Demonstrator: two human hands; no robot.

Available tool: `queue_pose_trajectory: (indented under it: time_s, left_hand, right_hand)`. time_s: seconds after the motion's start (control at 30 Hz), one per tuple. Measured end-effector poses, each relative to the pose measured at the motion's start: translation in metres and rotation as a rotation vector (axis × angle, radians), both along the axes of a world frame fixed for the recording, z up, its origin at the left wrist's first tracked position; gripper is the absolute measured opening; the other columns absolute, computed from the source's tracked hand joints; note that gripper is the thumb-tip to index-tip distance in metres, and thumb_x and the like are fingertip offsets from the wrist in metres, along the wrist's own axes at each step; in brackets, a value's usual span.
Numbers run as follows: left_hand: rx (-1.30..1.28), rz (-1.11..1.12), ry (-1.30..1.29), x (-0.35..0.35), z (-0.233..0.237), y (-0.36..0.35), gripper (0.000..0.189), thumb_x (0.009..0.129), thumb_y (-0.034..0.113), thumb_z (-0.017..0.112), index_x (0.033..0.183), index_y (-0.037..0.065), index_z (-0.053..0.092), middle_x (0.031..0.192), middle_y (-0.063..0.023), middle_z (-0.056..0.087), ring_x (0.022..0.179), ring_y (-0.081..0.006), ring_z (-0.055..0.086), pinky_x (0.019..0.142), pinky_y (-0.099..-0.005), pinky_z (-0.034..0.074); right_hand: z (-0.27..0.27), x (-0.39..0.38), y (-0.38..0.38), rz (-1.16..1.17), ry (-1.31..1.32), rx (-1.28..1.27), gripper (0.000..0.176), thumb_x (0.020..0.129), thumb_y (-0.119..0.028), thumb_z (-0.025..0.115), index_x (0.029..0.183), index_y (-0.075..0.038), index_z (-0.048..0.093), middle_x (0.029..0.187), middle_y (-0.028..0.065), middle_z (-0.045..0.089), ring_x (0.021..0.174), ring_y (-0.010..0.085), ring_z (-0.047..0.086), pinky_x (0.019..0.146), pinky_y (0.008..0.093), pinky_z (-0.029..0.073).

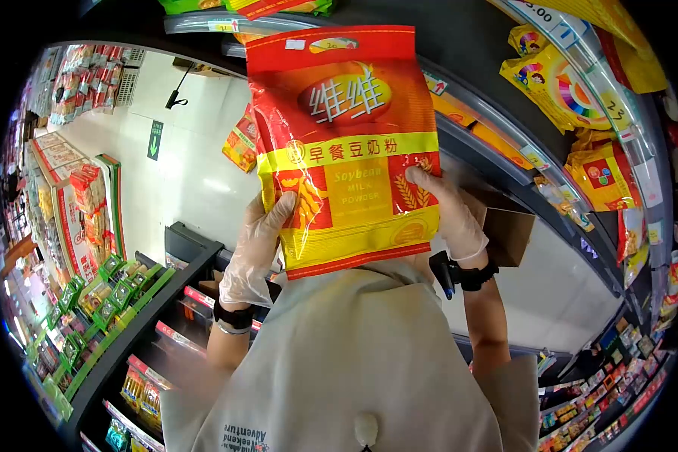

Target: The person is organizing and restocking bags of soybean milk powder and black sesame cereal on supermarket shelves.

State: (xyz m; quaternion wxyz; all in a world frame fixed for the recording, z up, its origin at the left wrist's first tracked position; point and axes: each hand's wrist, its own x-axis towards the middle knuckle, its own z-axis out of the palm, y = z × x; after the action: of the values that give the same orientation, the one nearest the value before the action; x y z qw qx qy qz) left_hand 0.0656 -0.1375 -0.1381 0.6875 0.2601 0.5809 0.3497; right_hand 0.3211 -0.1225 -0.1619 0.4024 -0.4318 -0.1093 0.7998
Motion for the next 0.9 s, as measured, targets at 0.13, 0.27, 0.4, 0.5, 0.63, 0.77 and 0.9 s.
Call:
queue_pose_trajectory:
  time_s: [0.13, 0.27, 0.4, 0.5, 0.63, 0.77, 0.9]
  left_hand:
    - [-0.035, 0.011, -0.086, 0.003, 0.001, 0.006, 0.048, 0.089, 0.028, 0.057, 0.121, -0.004, 0.044, 0.108, -0.0081, 0.058, 0.095, -0.0125, 0.058, 0.083, -0.0259, 0.047]
    - [-0.037, 0.024, -0.098, 0.005, 0.002, 0.012, 0.053, 0.087, 0.030, 0.060, 0.123, -0.005, 0.042, 0.111, -0.0086, 0.057, 0.096, -0.0130, 0.057, 0.083, -0.0268, 0.048]
    - [-0.032, -0.186, -0.052, 0.009, 0.023, 0.023, 0.062, 0.080, 0.027, 0.069, 0.125, -0.004, 0.040, 0.112, -0.0089, 0.056, 0.097, -0.0156, 0.057, 0.086, -0.0285, 0.046]
    - [-0.045, -0.219, -0.002, 0.018, 0.030, 0.028, 0.062, 0.073, 0.030, 0.075, 0.117, -0.004, 0.048, 0.103, -0.0051, 0.060, 0.093, -0.0130, 0.055, 0.085, -0.0262, 0.043]
    - [-0.145, -0.214, 0.023, 0.020, 0.024, 0.030, 0.059, 0.072, 0.020, 0.076, 0.118, -0.003, 0.047, 0.107, -0.0060, 0.059, 0.094, -0.0142, 0.056, 0.087, -0.0269, 0.044]
    - [-0.162, -0.170, -0.048, 0.022, 0.021, 0.031, 0.056, 0.072, 0.013, 0.076, 0.118, -0.003, 0.047, 0.108, -0.0069, 0.059, 0.096, -0.0147, 0.057, 0.088, -0.0267, 0.045]
    - [-0.162, -0.170, 0.005, 0.024, 0.020, 0.030, 0.057, 0.073, 0.012, 0.075, 0.120, -0.004, 0.047, 0.108, -0.0064, 0.059, 0.095, -0.0147, 0.057, 0.089, -0.0270, 0.044]
  right_hand:
    - [-0.004, 0.004, -0.002, -0.025, -0.038, 0.008, 0.049, 0.080, -0.032, 0.067, 0.114, 0.000, 0.052, 0.102, 0.0063, 0.061, 0.089, 0.0127, 0.060, 0.078, 0.0245, 0.047]
    - [0.002, 0.004, -0.003, -0.063, -0.145, -0.049, 0.052, 0.079, -0.037, 0.067, 0.112, 0.001, 0.053, 0.099, 0.0066, 0.062, 0.086, 0.0124, 0.061, 0.075, 0.0236, 0.048]
    - [0.018, 0.007, -0.005, 0.005, -0.136, -0.044, 0.044, 0.084, -0.031, 0.061, 0.116, -0.003, 0.049, 0.110, 0.0069, 0.057, 0.101, 0.0141, 0.055, 0.087, 0.0264, 0.042]
    - [0.006, 0.012, -0.004, -0.002, -0.069, -0.070, 0.042, 0.086, -0.030, 0.059, 0.117, -0.004, 0.049, 0.112, 0.0060, 0.056, 0.104, 0.0140, 0.054, 0.088, 0.0263, 0.041]
    - [0.000, 0.011, -0.009, -0.052, -0.157, -0.055, 0.049, 0.083, -0.035, 0.063, 0.115, 0.000, 0.051, 0.105, 0.0073, 0.060, 0.093, 0.0129, 0.059, 0.079, 0.0231, 0.047]
    - [0.000, 0.015, -0.008, -0.066, -0.186, -0.054, 0.050, 0.082, -0.037, 0.063, 0.114, -0.001, 0.051, 0.104, 0.0073, 0.060, 0.092, 0.0124, 0.059, 0.078, 0.0225, 0.047]
    - [-0.003, 0.014, -0.007, -0.076, -0.198, -0.049, 0.049, 0.082, -0.036, 0.064, 0.114, 0.000, 0.051, 0.103, 0.0072, 0.060, 0.091, 0.0126, 0.059, 0.078, 0.0227, 0.047]
